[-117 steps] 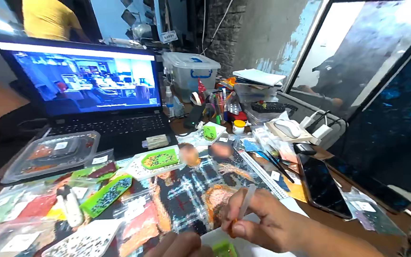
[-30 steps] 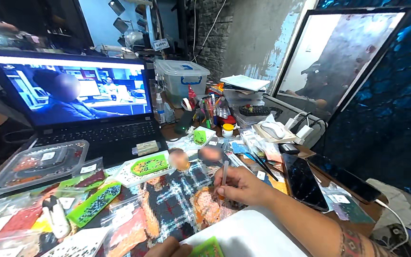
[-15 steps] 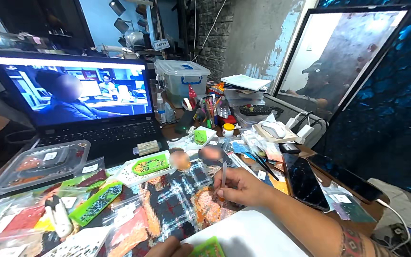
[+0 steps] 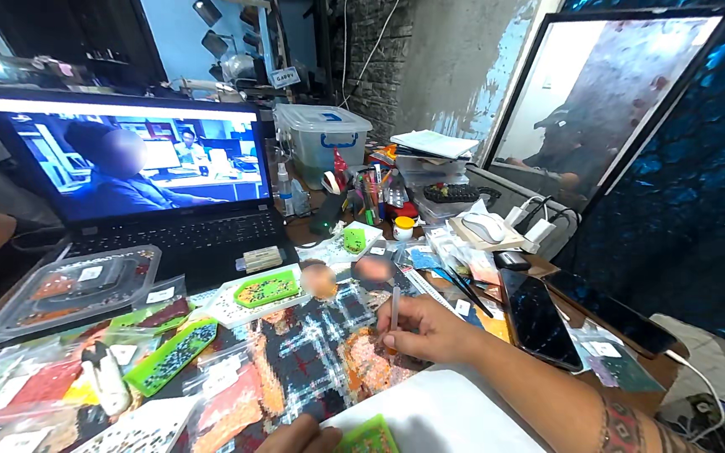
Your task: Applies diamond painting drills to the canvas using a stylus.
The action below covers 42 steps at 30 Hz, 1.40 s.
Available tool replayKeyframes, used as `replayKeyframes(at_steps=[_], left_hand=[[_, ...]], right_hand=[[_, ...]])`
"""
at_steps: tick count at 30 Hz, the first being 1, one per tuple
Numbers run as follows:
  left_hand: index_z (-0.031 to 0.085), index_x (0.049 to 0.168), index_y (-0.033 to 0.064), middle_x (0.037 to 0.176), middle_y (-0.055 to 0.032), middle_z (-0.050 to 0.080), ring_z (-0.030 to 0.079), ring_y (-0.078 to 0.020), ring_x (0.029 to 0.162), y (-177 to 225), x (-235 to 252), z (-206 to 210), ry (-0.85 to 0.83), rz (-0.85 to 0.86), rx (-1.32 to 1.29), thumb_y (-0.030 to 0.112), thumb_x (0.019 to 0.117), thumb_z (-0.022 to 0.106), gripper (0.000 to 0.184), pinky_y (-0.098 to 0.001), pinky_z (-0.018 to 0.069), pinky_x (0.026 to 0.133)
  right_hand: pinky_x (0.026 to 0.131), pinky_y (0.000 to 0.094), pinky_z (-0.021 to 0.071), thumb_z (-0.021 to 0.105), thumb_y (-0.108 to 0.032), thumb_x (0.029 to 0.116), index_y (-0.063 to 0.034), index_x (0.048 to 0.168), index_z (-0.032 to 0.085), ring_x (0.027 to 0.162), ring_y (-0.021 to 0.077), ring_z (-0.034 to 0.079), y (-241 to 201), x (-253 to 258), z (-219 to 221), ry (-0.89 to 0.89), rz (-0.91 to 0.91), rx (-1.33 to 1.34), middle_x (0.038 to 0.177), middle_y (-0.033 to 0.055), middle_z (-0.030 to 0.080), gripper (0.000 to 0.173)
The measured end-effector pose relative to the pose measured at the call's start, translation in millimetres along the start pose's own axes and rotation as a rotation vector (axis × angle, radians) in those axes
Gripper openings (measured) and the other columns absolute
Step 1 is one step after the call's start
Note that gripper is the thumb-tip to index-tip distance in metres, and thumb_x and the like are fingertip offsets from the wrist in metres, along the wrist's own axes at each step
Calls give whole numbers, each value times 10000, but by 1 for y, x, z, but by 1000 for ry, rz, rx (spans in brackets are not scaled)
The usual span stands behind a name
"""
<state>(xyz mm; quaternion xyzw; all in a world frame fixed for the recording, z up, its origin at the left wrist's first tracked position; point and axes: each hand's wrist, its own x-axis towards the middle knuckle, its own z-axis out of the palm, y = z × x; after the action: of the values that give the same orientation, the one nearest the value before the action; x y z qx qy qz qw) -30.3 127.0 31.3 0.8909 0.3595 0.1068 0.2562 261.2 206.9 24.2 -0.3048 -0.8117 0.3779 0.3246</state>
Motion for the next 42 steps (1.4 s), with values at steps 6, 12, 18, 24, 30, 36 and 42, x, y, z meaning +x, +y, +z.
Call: replayKeyframes(at_steps=[6, 12, 18, 24, 30, 36, 42], left_hand=[[663, 1277, -57, 1131, -275, 654, 667, -444, 988, 0, 0, -1, -8, 2, 9, 333, 919, 767, 540, -569, 557, 823], [664, 1278, -59, 1125, -282, 657, 668, -454, 985, 0, 0, 0, 1, 2, -5, 309, 911, 777, 532, -583, 555, 822], [663, 1283, -52, 1128, -277, 657, 669, -447, 986, 0, 0, 0, -1, -3, 4, 320, 916, 771, 534, -577, 556, 819], [663, 1285, -52, 1135, -277, 657, 669, -448, 992, 1, 0, -1, -3, -1, 1, 316, 918, 770, 531, -573, 557, 824], [668, 1279, -50, 1122, -271, 658, 668, -445, 986, 1, -1, 0, 4, -7, -2, 310, 914, 773, 524, -572, 557, 823], [664, 1286, -47, 1132, -272, 655, 667, -444, 990, 0, -1, 0, 0, -3, -2, 327, 918, 769, 536, -570, 556, 825], [667, 1277, -55, 1127, -280, 659, 670, -452, 993, 1, 0, 1, 10, -8, -11, 306, 908, 780, 528, -578, 557, 828]], right_hand=[[728, 157, 525, 560, -99, 999, 44, 1068, 628, 774, -28, 618, 1, 0, 0, -14, 2, 16, 881, 23, 673, 172], [734, 164, 526, 557, -116, 1011, 57, 1064, 632, 772, -14, 619, 0, 0, 0, -28, -40, -34, 873, 51, 674, 195], [765, 155, 528, 560, -107, 1008, 58, 1059, 632, 808, -22, 627, -4, 0, -1, -16, -51, -31, 896, 51, 680, 188], [726, 138, 515, 570, -99, 1006, 49, 1029, 632, 758, -42, 601, -3, -1, -1, -40, -64, -25, 839, 20, 652, 162], [724, 136, 513, 568, -108, 1017, 41, 1031, 628, 754, -44, 599, -3, 0, -1, -54, -39, -8, 834, 10, 648, 161], [723, 151, 519, 564, -125, 1025, 44, 1045, 630, 758, -30, 608, -2, 0, -2, -53, -14, -17, 844, 19, 657, 183], [749, 161, 526, 547, -149, 1039, 33, 1063, 626, 796, -25, 618, -3, 0, -3, -65, 31, -7, 884, 19, 663, 200]])
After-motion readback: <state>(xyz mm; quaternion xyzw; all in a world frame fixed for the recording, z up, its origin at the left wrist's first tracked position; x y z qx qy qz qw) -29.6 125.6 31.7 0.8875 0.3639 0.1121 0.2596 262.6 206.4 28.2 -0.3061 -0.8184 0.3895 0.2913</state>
